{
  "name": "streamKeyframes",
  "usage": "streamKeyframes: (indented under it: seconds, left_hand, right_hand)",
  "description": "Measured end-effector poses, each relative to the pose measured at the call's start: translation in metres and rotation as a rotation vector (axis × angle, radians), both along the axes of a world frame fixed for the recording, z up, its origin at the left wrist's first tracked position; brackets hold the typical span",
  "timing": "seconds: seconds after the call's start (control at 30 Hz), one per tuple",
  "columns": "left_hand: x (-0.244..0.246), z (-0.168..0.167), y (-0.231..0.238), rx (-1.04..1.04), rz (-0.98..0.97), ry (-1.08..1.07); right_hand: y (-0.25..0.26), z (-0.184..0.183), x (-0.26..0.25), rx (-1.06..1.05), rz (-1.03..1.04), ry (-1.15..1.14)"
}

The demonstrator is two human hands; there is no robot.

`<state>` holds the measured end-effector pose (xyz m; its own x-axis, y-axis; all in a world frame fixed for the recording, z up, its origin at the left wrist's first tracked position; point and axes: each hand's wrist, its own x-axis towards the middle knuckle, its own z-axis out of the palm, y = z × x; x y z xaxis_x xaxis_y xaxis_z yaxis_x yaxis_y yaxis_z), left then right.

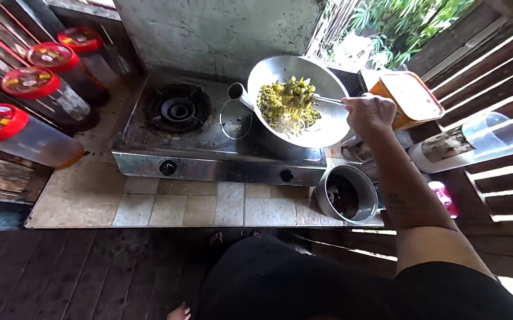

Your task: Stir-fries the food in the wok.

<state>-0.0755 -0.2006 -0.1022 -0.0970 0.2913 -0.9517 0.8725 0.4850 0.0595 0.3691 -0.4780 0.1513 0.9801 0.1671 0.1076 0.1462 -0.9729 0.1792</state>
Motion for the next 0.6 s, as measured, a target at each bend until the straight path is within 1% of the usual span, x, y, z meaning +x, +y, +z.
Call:
streamKeyframes:
  seconds: [0.03, 0.07, 0.1, 0.13, 0.17, 0.2, 0.23, 0.27, 0.33, 0.4, 0.43, 0.47, 0.5, 0.53, 0.57, 0.6]
  left_hand:
    - [0.001, -0.005, 0.002, -0.008, 0.002, -0.006]
    - [-0.002, -0.016, 0.005, -0.018, -0.006, -0.018]
    - [-0.008, -0.037, 0.008, -0.011, -0.018, -0.040]
    - [-0.020, -0.069, 0.009, 0.031, -0.022, -0.072]
    - [-0.035, -0.110, 0.008, 0.105, -0.030, -0.102]
    - [-0.044, -0.139, 0.011, 0.123, -0.041, -0.122]
    - [-0.047, -0.152, 0.013, 0.112, -0.060, -0.126]
    - [-0.046, -0.155, 0.016, 0.097, -0.084, -0.114]
    - [-0.038, -0.141, 0.017, 0.069, -0.109, -0.088]
    - [-0.040, -0.137, 0.014, 0.128, -0.108, -0.112]
    - [-0.039, -0.128, 0.009, 0.191, -0.104, -0.135]
    - [-0.031, -0.105, 0.005, 0.230, -0.111, -0.142]
    - [-0.015, -0.065, 0.010, 0.093, -0.104, -0.116]
    - [-0.001, -0.035, 0.013, 0.014, -0.083, -0.077]
    - [0.006, -0.023, 0.012, 0.014, -0.055, -0.046]
    - [0.008, -0.021, 0.011, 0.026, -0.049, -0.034]
  right_hand:
    - [-0.002, -0.003, 0.001, -0.020, 0.014, -0.044]
    - [-0.005, -0.006, 0.006, -0.036, 0.009, -0.069]
    - [-0.010, -0.010, 0.011, -0.049, -0.023, -0.082]
    - [-0.016, -0.013, 0.016, -0.063, -0.075, -0.089]
    - [-0.022, -0.016, 0.021, -0.081, -0.136, -0.095]
    - [-0.027, -0.019, 0.024, -0.084, -0.201, -0.089]
    - [-0.030, -0.022, 0.028, -0.076, -0.256, -0.069]
    - [-0.030, -0.025, 0.031, -0.047, -0.300, -0.018]
    - [-0.023, -0.035, 0.039, 0.067, -0.327, 0.110]
    - [-0.010, -0.048, 0.047, 0.192, -0.287, 0.224]
    - [-0.003, -0.056, 0.050, 0.236, -0.259, 0.258]
    - [0.003, -0.060, 0.051, 0.267, -0.227, 0.280]
    - [0.008, -0.060, 0.048, 0.278, -0.190, 0.275]
    - [0.010, -0.059, 0.041, 0.267, -0.143, 0.226]
    - [0.009, -0.057, 0.033, 0.230, -0.071, 0.132]
    - [0.006, -0.052, 0.023, 0.180, 0.005, 0.021]
